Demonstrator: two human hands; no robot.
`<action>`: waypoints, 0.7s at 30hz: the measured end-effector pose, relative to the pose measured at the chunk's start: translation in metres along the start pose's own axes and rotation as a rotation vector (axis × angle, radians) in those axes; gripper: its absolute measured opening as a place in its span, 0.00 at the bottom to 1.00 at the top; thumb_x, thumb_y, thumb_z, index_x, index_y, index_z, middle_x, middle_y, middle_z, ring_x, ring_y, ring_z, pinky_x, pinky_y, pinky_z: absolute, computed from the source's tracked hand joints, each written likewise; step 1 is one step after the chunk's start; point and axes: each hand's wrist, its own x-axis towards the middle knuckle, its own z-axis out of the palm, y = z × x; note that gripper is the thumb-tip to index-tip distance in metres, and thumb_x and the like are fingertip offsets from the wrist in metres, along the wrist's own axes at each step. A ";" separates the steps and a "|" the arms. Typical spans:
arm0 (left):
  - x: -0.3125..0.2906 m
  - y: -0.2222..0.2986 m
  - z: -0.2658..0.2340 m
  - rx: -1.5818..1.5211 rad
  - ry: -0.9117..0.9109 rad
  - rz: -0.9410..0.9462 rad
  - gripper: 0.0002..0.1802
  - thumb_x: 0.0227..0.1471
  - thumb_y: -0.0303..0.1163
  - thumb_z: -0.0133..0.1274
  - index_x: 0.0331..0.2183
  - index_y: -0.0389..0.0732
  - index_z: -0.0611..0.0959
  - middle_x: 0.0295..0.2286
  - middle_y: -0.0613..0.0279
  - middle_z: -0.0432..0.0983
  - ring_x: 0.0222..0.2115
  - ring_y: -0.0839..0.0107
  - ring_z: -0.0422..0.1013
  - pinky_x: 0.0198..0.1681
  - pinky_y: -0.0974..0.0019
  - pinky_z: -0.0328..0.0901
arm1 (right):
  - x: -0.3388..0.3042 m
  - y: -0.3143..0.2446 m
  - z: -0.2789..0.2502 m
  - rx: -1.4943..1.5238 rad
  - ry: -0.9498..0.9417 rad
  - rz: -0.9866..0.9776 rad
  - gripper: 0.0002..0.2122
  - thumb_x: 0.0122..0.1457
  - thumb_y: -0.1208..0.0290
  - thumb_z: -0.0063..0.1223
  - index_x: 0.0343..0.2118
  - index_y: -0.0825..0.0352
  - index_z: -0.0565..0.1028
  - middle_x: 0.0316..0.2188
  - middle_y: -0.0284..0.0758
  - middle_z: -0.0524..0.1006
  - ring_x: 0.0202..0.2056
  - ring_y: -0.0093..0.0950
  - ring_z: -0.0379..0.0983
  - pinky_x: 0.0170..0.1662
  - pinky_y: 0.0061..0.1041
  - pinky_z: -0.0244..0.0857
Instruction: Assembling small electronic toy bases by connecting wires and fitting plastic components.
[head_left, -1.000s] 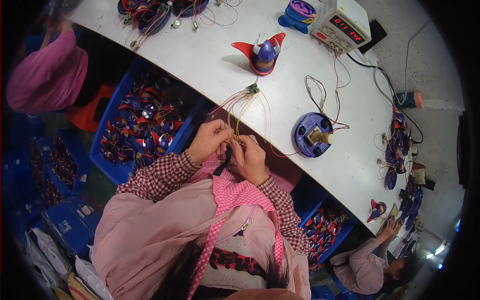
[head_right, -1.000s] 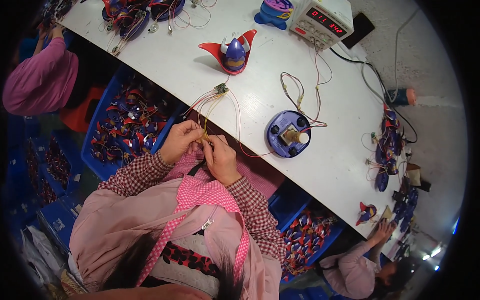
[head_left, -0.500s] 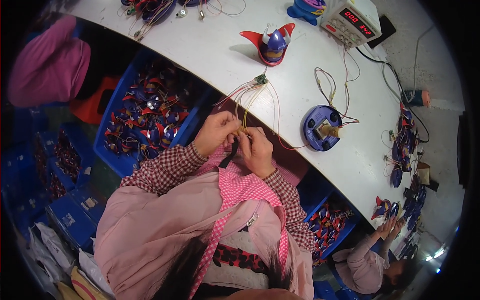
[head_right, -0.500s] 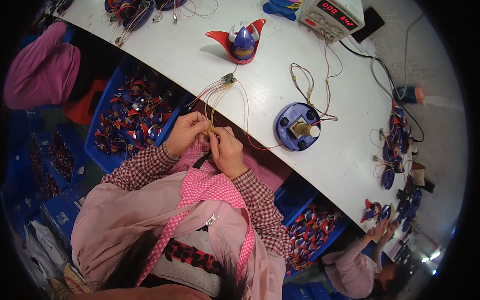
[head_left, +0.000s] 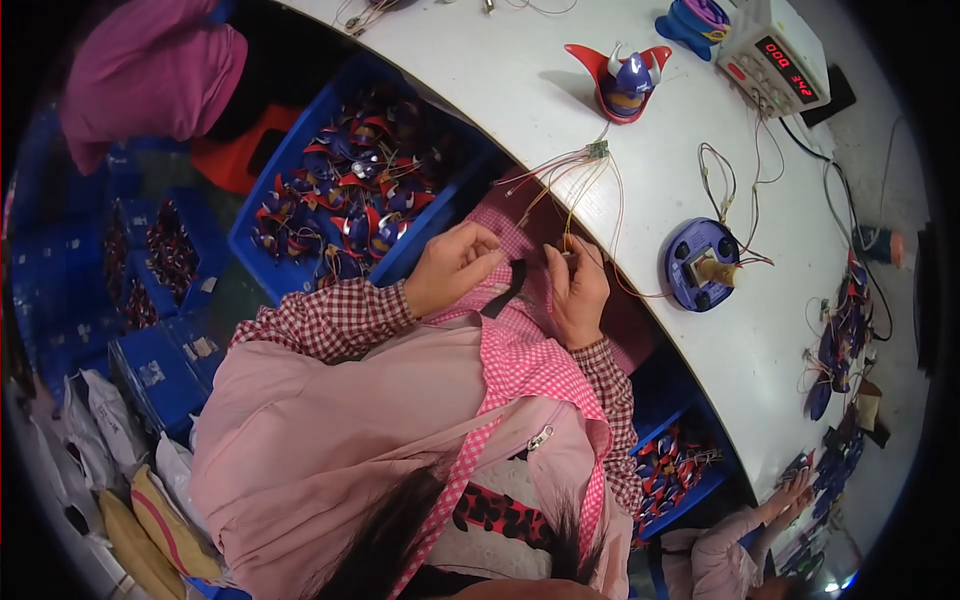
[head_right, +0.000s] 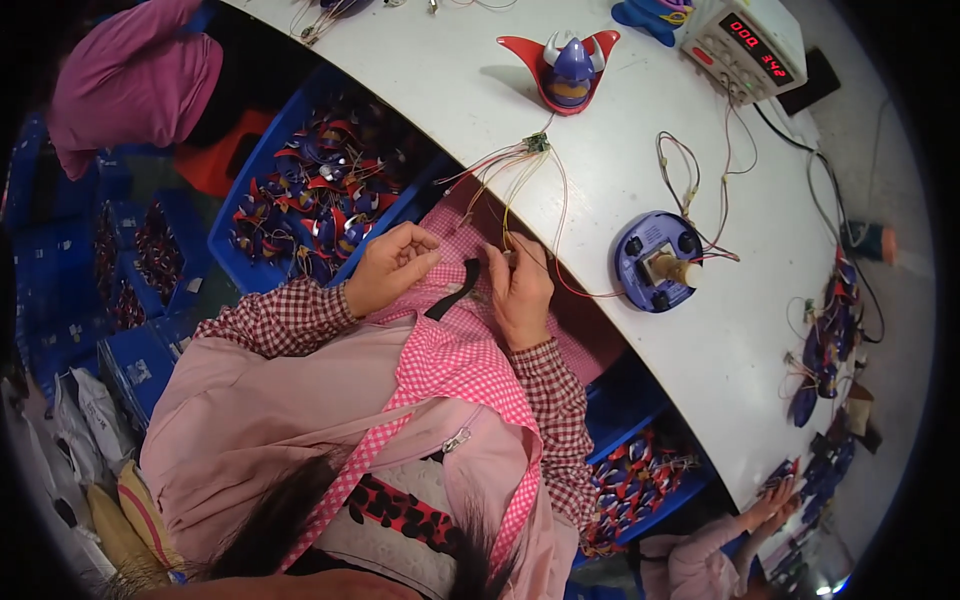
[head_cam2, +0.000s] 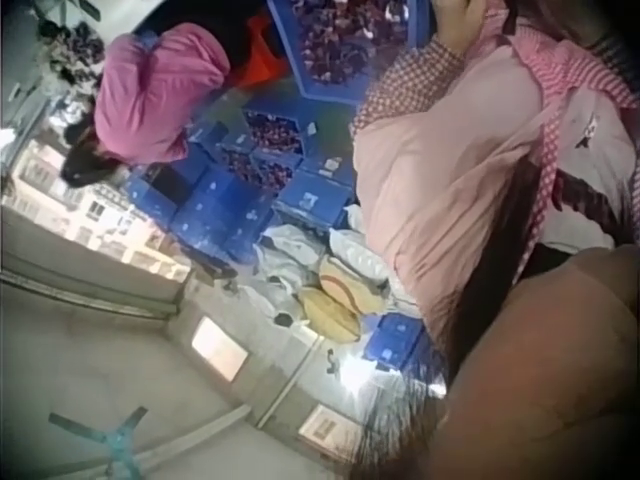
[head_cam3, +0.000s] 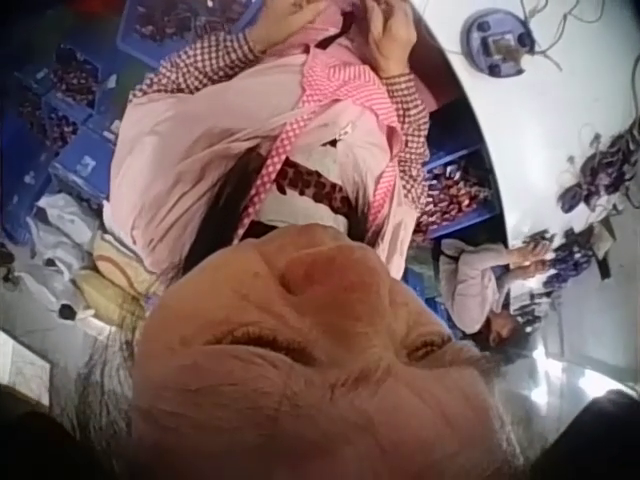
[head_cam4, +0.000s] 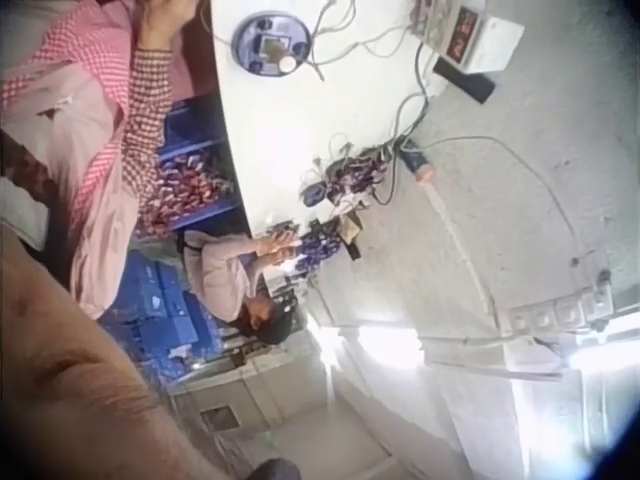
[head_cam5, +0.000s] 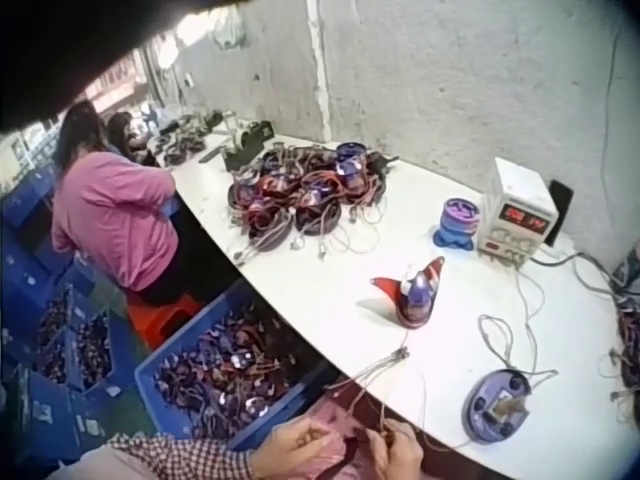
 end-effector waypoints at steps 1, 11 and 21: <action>0.000 0.001 0.002 0.003 -0.006 0.001 0.09 0.50 0.27 0.53 0.35 0.32 0.76 0.24 0.64 0.71 0.20 0.79 0.67 0.22 0.76 0.63 | -0.001 0.001 -0.001 -0.032 0.007 0.004 0.13 0.49 0.77 0.58 0.38 0.71 0.73 0.26 0.42 0.73 0.25 0.31 0.71 0.30 0.24 0.66; 0.097 0.089 0.091 0.232 -0.136 0.841 0.33 0.36 0.33 0.63 0.44 0.32 0.70 0.38 0.50 0.68 0.40 0.56 0.66 0.40 0.62 0.63 | 0.000 -0.061 -0.123 0.083 -0.576 -0.104 0.20 0.48 0.69 0.60 0.43 0.71 0.70 0.21 0.40 0.75 0.22 0.37 0.73 0.30 0.28 0.67; 0.116 0.084 0.160 0.406 -0.086 0.704 0.56 0.24 0.50 0.66 0.51 0.29 0.61 0.48 0.44 0.58 0.51 0.52 0.55 0.51 0.55 0.51 | 0.045 -0.002 -0.146 -0.019 0.228 0.241 0.11 0.51 0.78 0.57 0.37 0.73 0.71 0.26 0.32 0.72 0.28 0.20 0.67 0.30 0.18 0.63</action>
